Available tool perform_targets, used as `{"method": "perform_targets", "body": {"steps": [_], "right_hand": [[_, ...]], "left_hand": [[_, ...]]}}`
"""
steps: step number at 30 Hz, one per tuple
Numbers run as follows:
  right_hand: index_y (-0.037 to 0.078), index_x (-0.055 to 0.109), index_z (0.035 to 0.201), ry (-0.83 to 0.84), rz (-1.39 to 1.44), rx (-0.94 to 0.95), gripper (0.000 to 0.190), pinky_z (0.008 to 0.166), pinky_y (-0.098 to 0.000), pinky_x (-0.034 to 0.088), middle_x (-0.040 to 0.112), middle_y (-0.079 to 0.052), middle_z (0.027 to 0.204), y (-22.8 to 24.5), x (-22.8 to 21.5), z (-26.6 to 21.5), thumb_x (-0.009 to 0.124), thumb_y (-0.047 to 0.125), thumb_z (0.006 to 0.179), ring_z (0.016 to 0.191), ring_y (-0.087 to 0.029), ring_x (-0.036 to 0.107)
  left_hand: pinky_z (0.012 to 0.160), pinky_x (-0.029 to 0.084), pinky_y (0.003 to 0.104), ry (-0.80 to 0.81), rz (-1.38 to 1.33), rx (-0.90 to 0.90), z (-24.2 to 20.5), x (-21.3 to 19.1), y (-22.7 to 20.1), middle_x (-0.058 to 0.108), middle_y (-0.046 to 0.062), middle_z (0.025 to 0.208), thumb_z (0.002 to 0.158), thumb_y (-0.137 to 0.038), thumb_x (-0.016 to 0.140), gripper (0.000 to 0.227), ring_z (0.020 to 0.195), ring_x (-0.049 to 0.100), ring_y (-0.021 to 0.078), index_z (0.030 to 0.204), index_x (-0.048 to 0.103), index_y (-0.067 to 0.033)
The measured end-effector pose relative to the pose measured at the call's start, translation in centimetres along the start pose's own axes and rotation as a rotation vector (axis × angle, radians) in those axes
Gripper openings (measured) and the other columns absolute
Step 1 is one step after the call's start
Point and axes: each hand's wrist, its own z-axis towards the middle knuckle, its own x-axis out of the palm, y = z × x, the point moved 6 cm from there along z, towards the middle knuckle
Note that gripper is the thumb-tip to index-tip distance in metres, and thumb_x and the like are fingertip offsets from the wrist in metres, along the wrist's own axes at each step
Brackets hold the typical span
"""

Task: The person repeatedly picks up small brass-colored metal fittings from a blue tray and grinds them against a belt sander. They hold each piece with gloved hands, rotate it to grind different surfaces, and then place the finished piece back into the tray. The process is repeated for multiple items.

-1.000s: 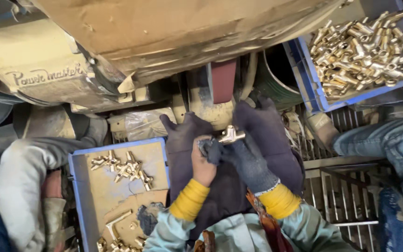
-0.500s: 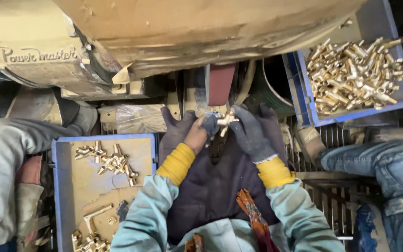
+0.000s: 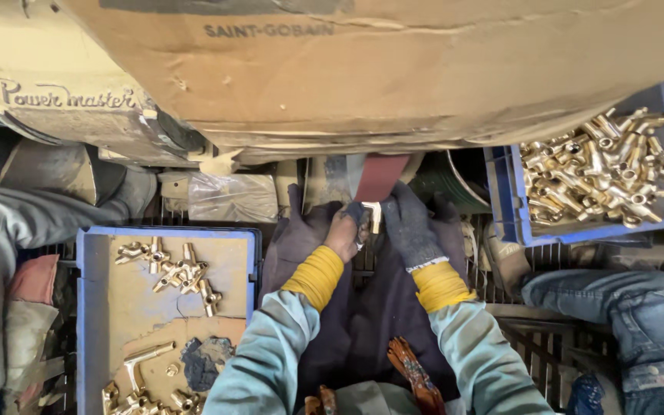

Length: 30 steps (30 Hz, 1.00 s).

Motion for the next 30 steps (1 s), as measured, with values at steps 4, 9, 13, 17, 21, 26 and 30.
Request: {"method": "perform_targets", "body": {"steps": [4,9,13,17,21,26,30], "right_hand": [[-0.003,0.059,0.126,-0.016,0.029,0.096,0.035,0.097,-0.0431,0.051,0.069,-0.023,0.118,-2.3,0.9,0.5,0.050,0.022,0.103,0.110,-0.037,0.067],[-0.001,0.060,0.125,-0.044,-0.141,0.052,0.030,0.096,-0.0435,0.052,0.068,-0.025,0.119,-5.1,1.9,-0.6,0.049,0.016,0.102,0.109,-0.038,0.066],[0.002,0.063,0.120,0.007,-0.390,-0.115,0.023,0.095,-0.0426,0.053,0.066,-0.022,0.120,-1.3,1.5,-2.4,0.055,0.011,0.101,0.111,-0.037,0.065],[0.001,0.053,0.128,-0.104,0.140,-0.008,0.028,0.092,-0.0392,0.056,0.059,-0.015,0.125,4.8,-0.3,-7.4,0.055,0.009,0.101,0.112,-0.029,0.062],[-0.002,0.042,0.141,-0.289,0.512,0.021,0.040,0.095,-0.0365,0.055,0.052,-0.011,0.132,7.1,-1.3,-14.3,0.053,0.007,0.104,0.115,-0.021,0.058],[-0.002,0.034,0.147,-0.266,0.396,-0.101,0.051,0.103,-0.0346,0.049,0.050,-0.012,0.134,8.1,-1.6,-15.0,0.060,0.005,0.103,0.118,-0.019,0.056],[0.004,0.042,0.138,-0.114,-0.025,-0.316,0.045,0.107,-0.0401,0.044,0.051,-0.014,0.137,13.5,-5.1,-12.1,0.063,0.016,0.099,0.124,-0.026,0.052]], "left_hand": [[0.047,0.042,0.025,-0.076,0.013,0.005,1.3,-1.3,0.4,0.059,0.002,0.082,0.102,-0.012,0.049,0.013,0.060,0.052,0.0107,0.112,0.056,-0.0112],[0.049,0.042,0.024,-0.085,0.097,0.042,0.5,-0.7,-1.0,0.062,0.002,0.081,0.102,-0.015,0.054,0.015,0.060,0.053,0.0105,0.115,0.057,-0.0084],[0.050,0.043,0.027,-0.097,0.263,0.056,-3.2,1.7,-3.9,0.065,0.003,0.084,0.102,-0.022,0.061,0.023,0.061,0.055,0.0110,0.120,0.056,-0.0089],[0.063,0.042,0.025,0.109,0.476,0.335,-11.6,3.4,-6.0,0.064,0.000,0.093,0.106,-0.028,0.056,0.032,0.075,0.054,0.0072,0.124,0.065,-0.0022],[0.082,0.051,0.024,0.246,0.676,0.557,-19.9,4.7,-5.1,0.062,-0.001,0.103,0.105,-0.017,0.056,0.026,0.091,0.057,0.0065,0.126,0.059,-0.0028],[0.083,0.050,0.025,0.253,0.795,0.670,-23.0,6.2,-6.4,0.063,0.002,0.101,0.101,-0.004,0.058,0.021,0.091,0.058,0.0088,0.122,0.058,-0.0023],[0.089,0.050,0.026,0.394,0.883,0.789,-22.4,6.8,-8.5,0.064,0.005,0.108,0.101,-0.004,0.057,0.025,0.100,0.059,0.0101,0.126,0.056,-0.0018]]}}
